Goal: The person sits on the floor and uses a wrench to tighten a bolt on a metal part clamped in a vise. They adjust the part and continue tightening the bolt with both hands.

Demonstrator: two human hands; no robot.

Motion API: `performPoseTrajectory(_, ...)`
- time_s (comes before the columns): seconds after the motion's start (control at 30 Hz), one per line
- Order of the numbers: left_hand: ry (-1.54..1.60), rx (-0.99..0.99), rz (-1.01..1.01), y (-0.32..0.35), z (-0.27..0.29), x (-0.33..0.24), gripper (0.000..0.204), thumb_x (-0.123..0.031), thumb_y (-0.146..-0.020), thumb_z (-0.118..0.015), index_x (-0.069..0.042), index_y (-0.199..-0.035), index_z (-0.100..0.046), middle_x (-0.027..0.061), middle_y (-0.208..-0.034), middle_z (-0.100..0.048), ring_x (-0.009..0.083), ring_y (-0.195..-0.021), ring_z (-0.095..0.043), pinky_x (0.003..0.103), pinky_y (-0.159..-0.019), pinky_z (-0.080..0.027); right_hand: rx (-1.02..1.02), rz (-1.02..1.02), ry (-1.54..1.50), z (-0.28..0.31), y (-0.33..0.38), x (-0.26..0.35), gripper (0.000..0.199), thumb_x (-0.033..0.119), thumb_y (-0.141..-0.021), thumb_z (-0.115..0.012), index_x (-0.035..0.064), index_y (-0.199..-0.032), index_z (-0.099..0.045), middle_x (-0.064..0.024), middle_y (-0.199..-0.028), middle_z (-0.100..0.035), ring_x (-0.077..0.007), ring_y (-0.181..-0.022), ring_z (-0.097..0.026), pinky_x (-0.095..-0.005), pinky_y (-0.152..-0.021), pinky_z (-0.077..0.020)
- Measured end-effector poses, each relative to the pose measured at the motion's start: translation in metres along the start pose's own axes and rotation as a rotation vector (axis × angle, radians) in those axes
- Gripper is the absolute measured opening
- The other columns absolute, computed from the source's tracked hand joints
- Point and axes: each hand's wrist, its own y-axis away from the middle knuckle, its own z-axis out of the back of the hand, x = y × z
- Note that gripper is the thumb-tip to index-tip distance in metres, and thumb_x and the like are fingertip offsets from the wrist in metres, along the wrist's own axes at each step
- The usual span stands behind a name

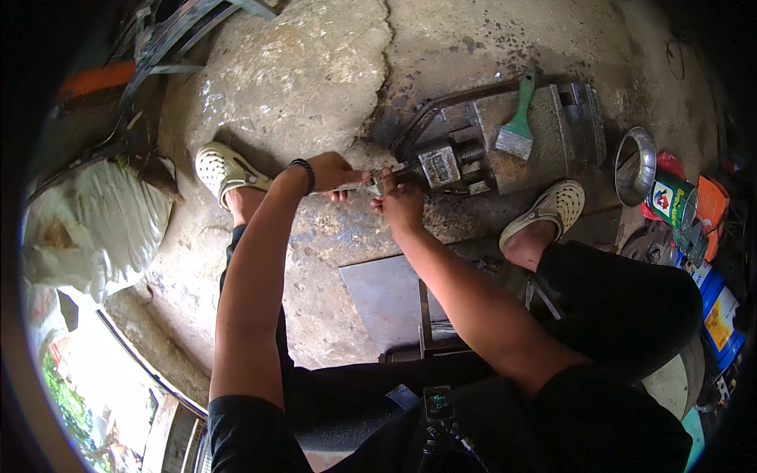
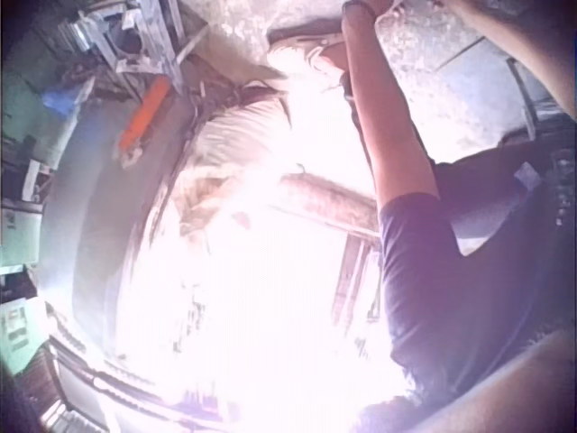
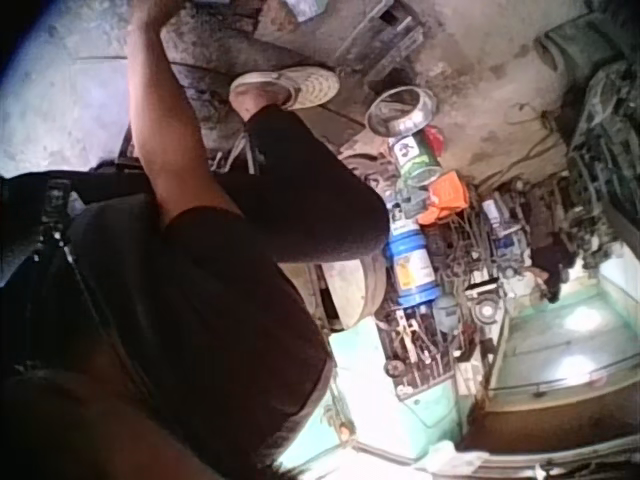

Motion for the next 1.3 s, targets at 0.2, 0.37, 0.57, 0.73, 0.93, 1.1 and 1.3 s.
performPoseTrajectory(0.2,-0.546,-0.779,-0.083,0.029,-0.097,-0.021,0.063,-0.044,-0.088,-0.065,-0.018,-0.143,-0.046,0.0075,-0.127,-0.061,0.0277,-0.121,-0.056,0.048,-0.107,-0.039,-0.147,0.144,0.114,-0.002,-0.016,-0.020,0.046,0.041,-0.093,-0.065,-0.0037,-0.082,-0.066,-0.0180,-0.075,-0.067,-0.0300,-0.061,-0.066,-0.0388,-0.055,-0.0514)
performPoseTrajectory(0.37,-0.697,-0.963,-0.181,0.010,-0.110,0.000,0.067,-0.048,-0.092,-0.058,-0.024,-0.151,-0.037,0.0029,-0.113,-0.061,0.0239,-0.111,-0.056,0.044,-0.101,-0.039,-0.183,0.056,0.256,-0.005,-0.019,-0.011,0.041,0.037,-0.094,-0.067,-0.0023,-0.083,-0.063,-0.0077,-0.067,-0.062,-0.0175,-0.049,-0.060,-0.0307,-0.042,-0.0501)
performPoseTrajectory(0.57,-0.783,-0.897,-0.287,-0.008,-0.091,0.030,0.061,-0.033,-0.094,-0.056,-0.024,-0.151,-0.037,0.0053,-0.105,-0.063,0.0243,-0.093,-0.064,0.042,-0.089,-0.047,-0.028,-0.081,0.242,0.007,-0.008,0.005,0.046,0.046,-0.094,-0.066,0.0007,-0.085,-0.066,-0.0074,-0.067,-0.065,-0.0168,-0.052,-0.064,-0.0291,-0.042,-0.0471)
performPoseTrajectory(0.73,-0.752,-0.953,-0.496,-0.011,-0.081,0.045,0.056,-0.026,-0.093,-0.056,-0.022,-0.147,-0.044,0.0050,-0.084,-0.060,0.0239,-0.075,-0.067,0.037,-0.069,-0.054,0.117,-0.007,0.416,0.023,0.009,0.011,0.045,0.047,-0.094,-0.065,0.0030,-0.104,-0.063,-0.0099,-0.070,-0.066,-0.0257,-0.062,-0.067,-0.0368,-0.055,-0.0506)
performPoseTrajectory(0.93,-0.723,-0.983,-0.491,-0.009,-0.081,0.038,0.049,-0.030,-0.091,-0.059,-0.016,-0.137,-0.053,0.0056,-0.084,-0.060,0.0248,-0.078,-0.067,0.038,-0.067,-0.055,0.315,1.006,1.486,0.035,0.060,0.053,0.062,0.019,-0.089,-0.062,-0.0065,-0.141,-0.039,-0.0280,-0.127,-0.051,-0.0401,-0.124,-0.049,-0.0486,-0.104,-0.0377)
performPoseTrajectory(1.1,-0.640,-0.880,-0.463,-0.008,-0.076,0.037,0.032,-0.024,-0.089,-0.059,-0.010,-0.118,-0.061,0.0077,-0.090,-0.063,0.0270,-0.081,-0.068,0.040,-0.070,-0.056,0.206,1.146,1.812,0.000,0.007,0.047,0.056,0.004,-0.087,-0.053,-0.0039,-0.142,-0.043,-0.0207,-0.114,-0.060,-0.0338,-0.107,-0.060,-0.0460,-0.095,-0.0454)
performPoseTrajectory(1.3,-0.498,-0.951,-0.276,-0.003,-0.080,0.038,0.019,-0.019,-0.091,-0.054,-0.013,-0.104,-0.065,0.0075,-0.098,-0.067,0.0267,-0.098,-0.067,0.041,-0.087,-0.049,0.285,1.066,1.743,-0.003,-0.014,0.038,0.027,0.003,-0.082,-0.057,0.0016,-0.109,-0.060,-0.0200,-0.097,-0.065,-0.0349,-0.087,-0.069,-0.0463,-0.076,-0.0535)
